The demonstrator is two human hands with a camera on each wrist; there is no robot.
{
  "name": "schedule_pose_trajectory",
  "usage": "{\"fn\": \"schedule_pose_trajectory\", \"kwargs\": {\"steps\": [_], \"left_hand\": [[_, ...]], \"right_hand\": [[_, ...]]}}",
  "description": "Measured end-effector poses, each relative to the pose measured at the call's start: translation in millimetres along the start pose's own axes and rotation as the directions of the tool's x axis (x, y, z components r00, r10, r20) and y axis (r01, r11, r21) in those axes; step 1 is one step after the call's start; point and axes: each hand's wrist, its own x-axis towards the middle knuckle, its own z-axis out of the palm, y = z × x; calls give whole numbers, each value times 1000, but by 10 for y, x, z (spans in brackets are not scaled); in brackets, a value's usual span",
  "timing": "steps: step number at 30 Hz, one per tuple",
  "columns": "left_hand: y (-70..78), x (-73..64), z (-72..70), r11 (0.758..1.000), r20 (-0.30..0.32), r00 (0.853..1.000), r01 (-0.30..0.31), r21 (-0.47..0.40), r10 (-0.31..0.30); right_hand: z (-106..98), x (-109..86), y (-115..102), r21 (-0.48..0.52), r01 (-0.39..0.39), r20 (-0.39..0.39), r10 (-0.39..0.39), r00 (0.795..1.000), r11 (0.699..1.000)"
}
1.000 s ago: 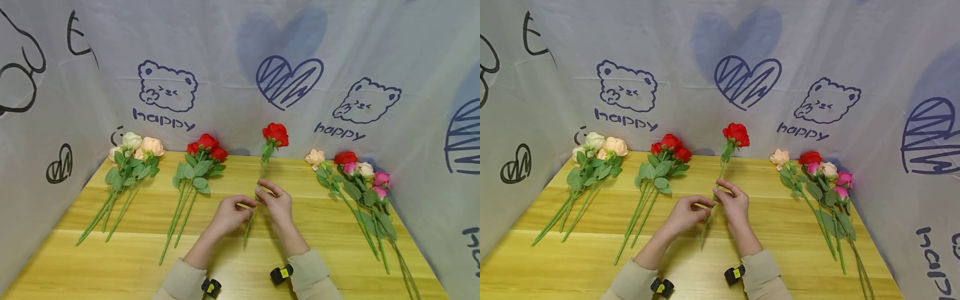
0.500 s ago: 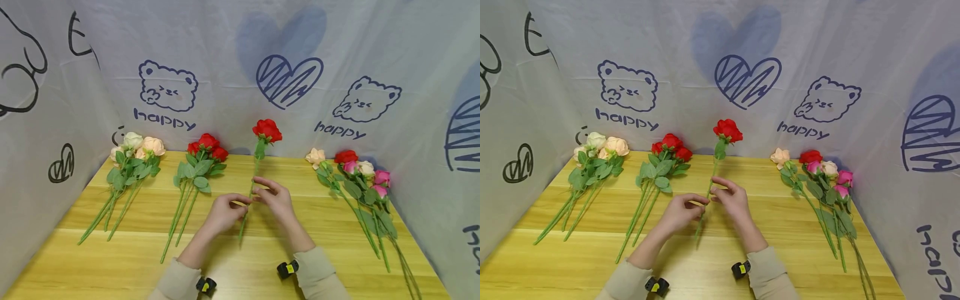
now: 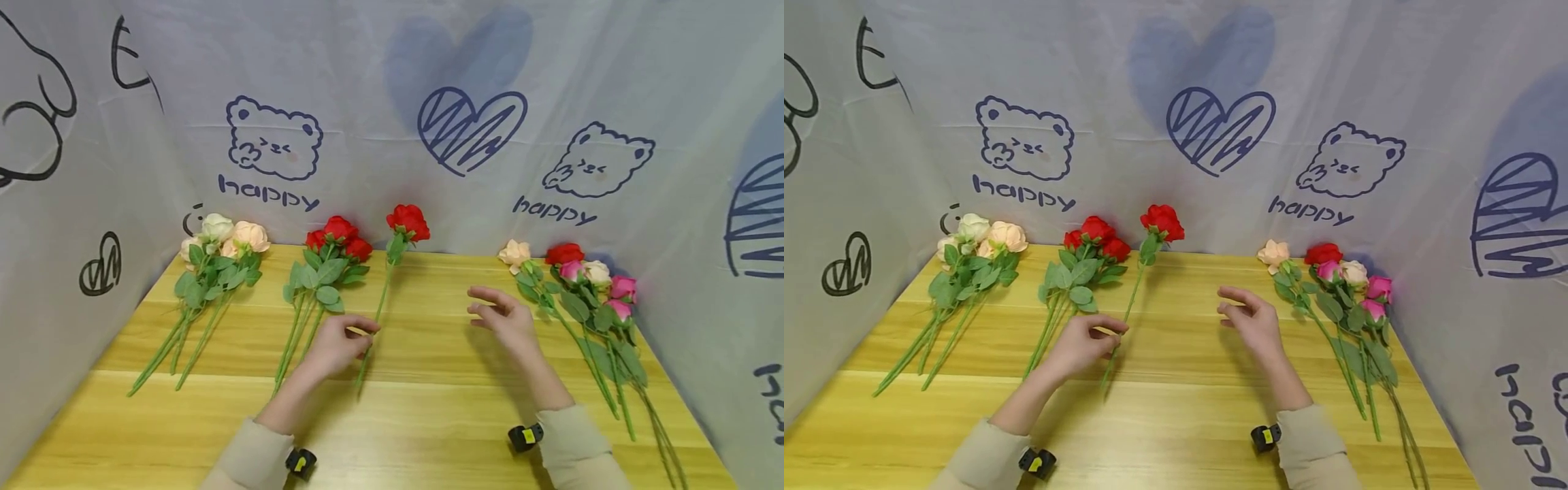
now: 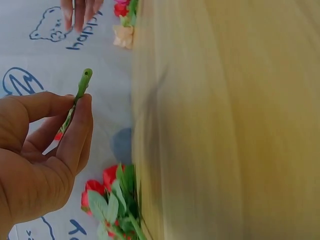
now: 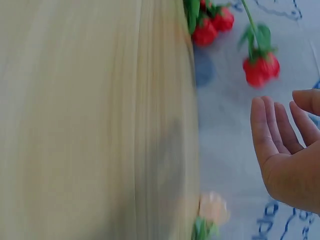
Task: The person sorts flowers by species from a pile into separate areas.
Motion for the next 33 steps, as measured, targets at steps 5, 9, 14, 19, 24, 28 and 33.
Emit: {"fn": "schedule_pose_trajectory", "kwargs": {"steps": [5,9,14,19,24,28,33], "left_hand": [[-101,-18,-144,999,2,1000,26,30,-26],[-180,-39,-232,996,-1,997,75,37,-75],[-250,-68,-331,992,34,992,118,54,-120],[-285,-77,-408,982,52,985,157,109,-163],[-293,-83,-455,973,50,982,171,156,-181],[-302,-78,-469,971,40,982,176,164,-185],[-317,-78,-480,966,15,981,188,175,-194]], "right_hand": [[-420,-38,36,-91,-4,-80,-4,997,996],[-763,-86,67,-220,-64,-158,29,987,973],[-1108,-122,126,-338,-180,-231,104,967,924],[-1331,-132,183,-413,-221,-256,121,959,884],[-1488,-104,246,-425,-270,-246,176,953,864],[-1550,-75,287,-416,-300,-212,230,950,859],[-1599,-34,352,-453,-308,-172,256,951,837]]}}
